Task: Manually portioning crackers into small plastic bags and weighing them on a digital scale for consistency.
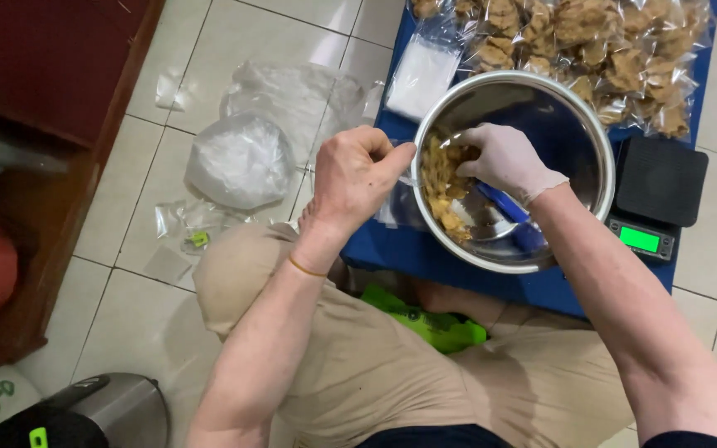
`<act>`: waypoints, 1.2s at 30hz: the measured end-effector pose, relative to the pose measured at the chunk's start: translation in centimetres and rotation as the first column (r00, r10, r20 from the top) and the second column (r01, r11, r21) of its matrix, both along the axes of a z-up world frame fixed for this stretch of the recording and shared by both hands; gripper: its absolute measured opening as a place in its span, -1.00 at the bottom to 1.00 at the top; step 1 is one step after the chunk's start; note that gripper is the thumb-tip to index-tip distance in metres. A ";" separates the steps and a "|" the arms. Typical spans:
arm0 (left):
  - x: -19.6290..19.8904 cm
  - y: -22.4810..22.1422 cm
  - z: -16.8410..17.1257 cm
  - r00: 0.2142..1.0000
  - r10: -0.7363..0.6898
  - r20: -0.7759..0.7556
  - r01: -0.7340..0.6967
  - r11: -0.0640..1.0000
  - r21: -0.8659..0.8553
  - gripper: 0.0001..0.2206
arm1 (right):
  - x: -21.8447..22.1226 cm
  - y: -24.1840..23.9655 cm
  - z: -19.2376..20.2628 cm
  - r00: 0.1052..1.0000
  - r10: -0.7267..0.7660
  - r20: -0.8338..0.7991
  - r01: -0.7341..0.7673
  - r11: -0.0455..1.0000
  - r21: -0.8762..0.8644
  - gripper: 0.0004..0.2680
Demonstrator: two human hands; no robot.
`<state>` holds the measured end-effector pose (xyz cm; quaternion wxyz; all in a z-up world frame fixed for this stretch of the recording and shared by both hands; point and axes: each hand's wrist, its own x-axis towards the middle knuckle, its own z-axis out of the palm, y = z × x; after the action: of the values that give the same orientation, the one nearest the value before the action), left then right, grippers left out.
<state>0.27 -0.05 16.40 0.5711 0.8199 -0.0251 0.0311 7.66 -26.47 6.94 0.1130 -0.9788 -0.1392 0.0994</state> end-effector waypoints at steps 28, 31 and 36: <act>-0.7 -2.2 -0.2 0.999 0.011 -0.052 -0.007 0.997 0.082 -0.68 | -6.9 2.2 3.4 0.904 0.064 -0.424 -0.149 0.974 -0.171 -0.82; -0.7 -2.0 -0.5 0.999 0.007 -0.041 -0.004 0.997 0.076 -0.67 | -6.8 2.4 5.2 0.816 -0.034 -0.578 -0.083 0.981 -0.175 -0.74; -0.8 -2.1 -0.4 0.999 -0.001 -0.044 0.004 0.998 0.069 -0.68 | -6.6 1.7 6.1 0.755 -0.005 -0.656 -0.155 0.970 -0.187 -0.67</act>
<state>-0.58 -2.17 16.02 0.5430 0.8395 -0.0148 0.0112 1.05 -24.78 13.02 0.0365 -0.8826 -0.1180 0.4536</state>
